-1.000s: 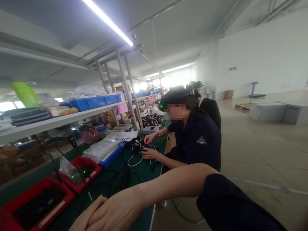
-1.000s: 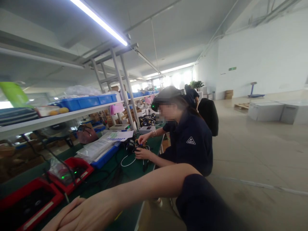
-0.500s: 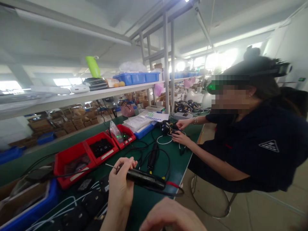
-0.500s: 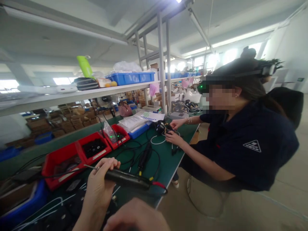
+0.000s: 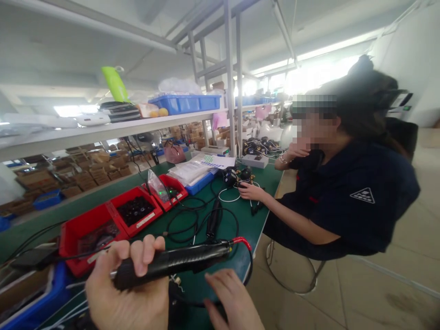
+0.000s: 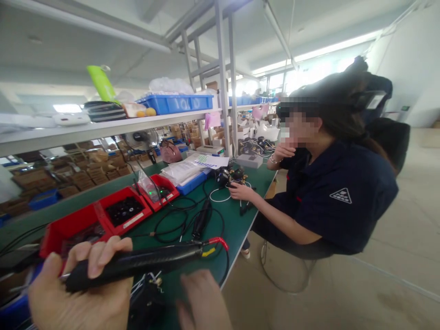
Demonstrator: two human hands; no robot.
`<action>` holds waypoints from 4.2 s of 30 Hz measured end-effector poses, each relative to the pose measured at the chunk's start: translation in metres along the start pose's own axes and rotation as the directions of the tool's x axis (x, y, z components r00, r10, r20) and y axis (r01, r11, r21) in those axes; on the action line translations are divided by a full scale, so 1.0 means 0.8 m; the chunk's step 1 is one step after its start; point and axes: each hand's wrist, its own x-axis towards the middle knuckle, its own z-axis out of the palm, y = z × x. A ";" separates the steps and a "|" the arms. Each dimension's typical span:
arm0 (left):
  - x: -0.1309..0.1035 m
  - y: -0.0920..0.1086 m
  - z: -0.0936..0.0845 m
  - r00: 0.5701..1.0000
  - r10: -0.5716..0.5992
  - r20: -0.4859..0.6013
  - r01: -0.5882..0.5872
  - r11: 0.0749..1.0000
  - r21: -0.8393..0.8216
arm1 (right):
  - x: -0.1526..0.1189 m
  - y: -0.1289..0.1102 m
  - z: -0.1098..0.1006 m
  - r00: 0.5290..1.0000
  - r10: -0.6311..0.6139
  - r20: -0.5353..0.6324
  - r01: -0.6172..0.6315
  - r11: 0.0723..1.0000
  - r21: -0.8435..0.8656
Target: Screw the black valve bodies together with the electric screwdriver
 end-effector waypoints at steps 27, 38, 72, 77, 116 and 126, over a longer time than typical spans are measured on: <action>-0.041 -0.049 -0.062 0.948 -0.316 -0.035 0.317 0.934 0.163 | 0.097 -0.042 -0.003 0.762 0.637 0.116 -0.250 0.125 0.960; -0.055 -0.050 -0.089 0.957 -0.215 0.194 0.120 0.903 0.412 | 0.105 -0.071 0.015 0.545 0.796 0.264 -0.272 -0.130 0.953; 0.230 0.027 -0.251 0.601 -0.680 0.420 -0.394 0.205 0.896 | 0.211 -0.063 0.149 0.978 -0.093 0.189 -0.168 0.194 0.966; 0.233 0.025 -0.255 0.653 -0.638 0.408 -0.357 0.215 0.909 | 0.214 -0.058 0.169 0.990 -0.110 0.085 -0.068 0.152 0.986; 0.229 0.019 -0.245 0.731 -0.603 0.319 -0.228 0.224 0.947 | 0.230 -0.045 0.209 0.999 -0.033 0.035 -0.025 0.283 0.959; 0.216 0.026 -0.258 0.704 -0.634 0.320 -0.250 0.200 0.947 | 0.212 -0.063 0.163 0.998 -0.002 0.069 -0.065 0.290 0.955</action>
